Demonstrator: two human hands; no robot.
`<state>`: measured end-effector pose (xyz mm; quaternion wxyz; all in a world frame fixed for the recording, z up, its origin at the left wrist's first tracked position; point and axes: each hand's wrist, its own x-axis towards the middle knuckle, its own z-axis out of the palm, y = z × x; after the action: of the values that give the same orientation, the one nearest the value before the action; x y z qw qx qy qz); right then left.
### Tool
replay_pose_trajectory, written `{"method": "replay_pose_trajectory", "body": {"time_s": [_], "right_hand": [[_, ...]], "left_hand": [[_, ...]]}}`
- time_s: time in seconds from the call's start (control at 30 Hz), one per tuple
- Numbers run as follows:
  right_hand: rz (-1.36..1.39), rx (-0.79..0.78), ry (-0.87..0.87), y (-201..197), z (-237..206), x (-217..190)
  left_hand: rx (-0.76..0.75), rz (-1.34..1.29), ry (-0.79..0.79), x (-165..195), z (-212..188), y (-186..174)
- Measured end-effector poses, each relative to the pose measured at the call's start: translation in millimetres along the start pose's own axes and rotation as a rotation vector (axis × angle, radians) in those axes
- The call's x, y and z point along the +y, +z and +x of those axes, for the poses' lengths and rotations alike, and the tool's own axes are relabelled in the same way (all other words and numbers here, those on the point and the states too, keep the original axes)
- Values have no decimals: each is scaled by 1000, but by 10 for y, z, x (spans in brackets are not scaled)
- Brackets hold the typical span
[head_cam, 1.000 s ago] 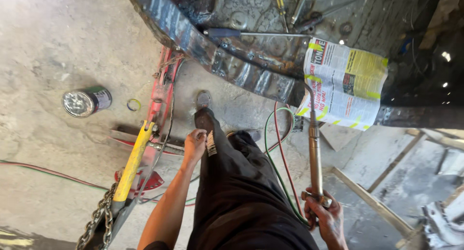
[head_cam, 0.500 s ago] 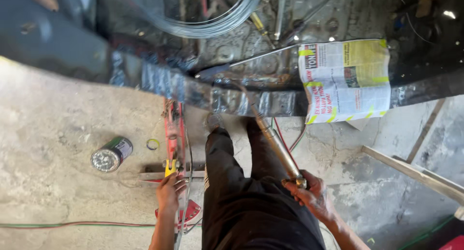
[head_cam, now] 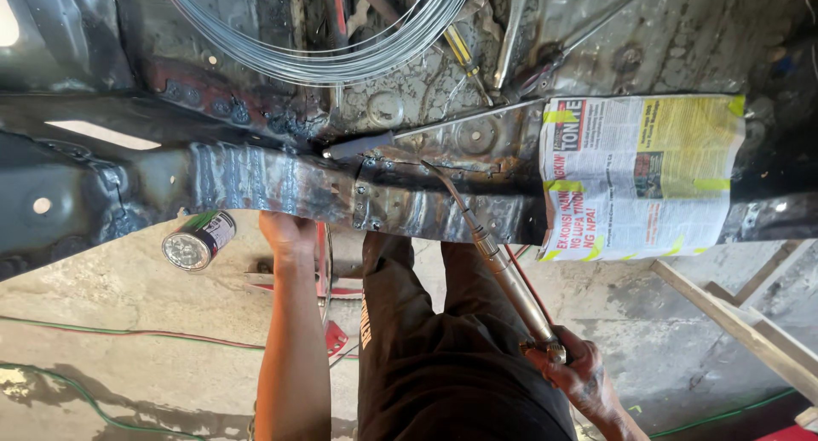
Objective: The person lies under a vehicle and uses a welding torch to repair a section of the car frame. They feed a welding rod into the molten area while maintaining the torch flame, creating sparks and fusing the metal.
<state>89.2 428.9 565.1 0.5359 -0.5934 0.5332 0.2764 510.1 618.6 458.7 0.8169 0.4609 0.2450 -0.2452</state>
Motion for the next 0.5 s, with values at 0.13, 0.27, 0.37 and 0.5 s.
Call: {"method": "replay_pose_trajectory", "body": {"time_s": [0.13, 0.27, 0.37, 0.5], "right_hand": [[-47, -9, -76, -177, 86, -24], [-359, 24, -692, -252, 128, -157], [-326, -107, -599, -224, 79, -288], [-384, -254, -478, 58, 43, -433]], "left_hand": [[102, 46, 29, 26, -20, 57], [224, 309, 195, 19, -187, -147], [278, 421, 102, -140, -531, -482], [197, 437, -260, -523, -1192, -1044]]}}
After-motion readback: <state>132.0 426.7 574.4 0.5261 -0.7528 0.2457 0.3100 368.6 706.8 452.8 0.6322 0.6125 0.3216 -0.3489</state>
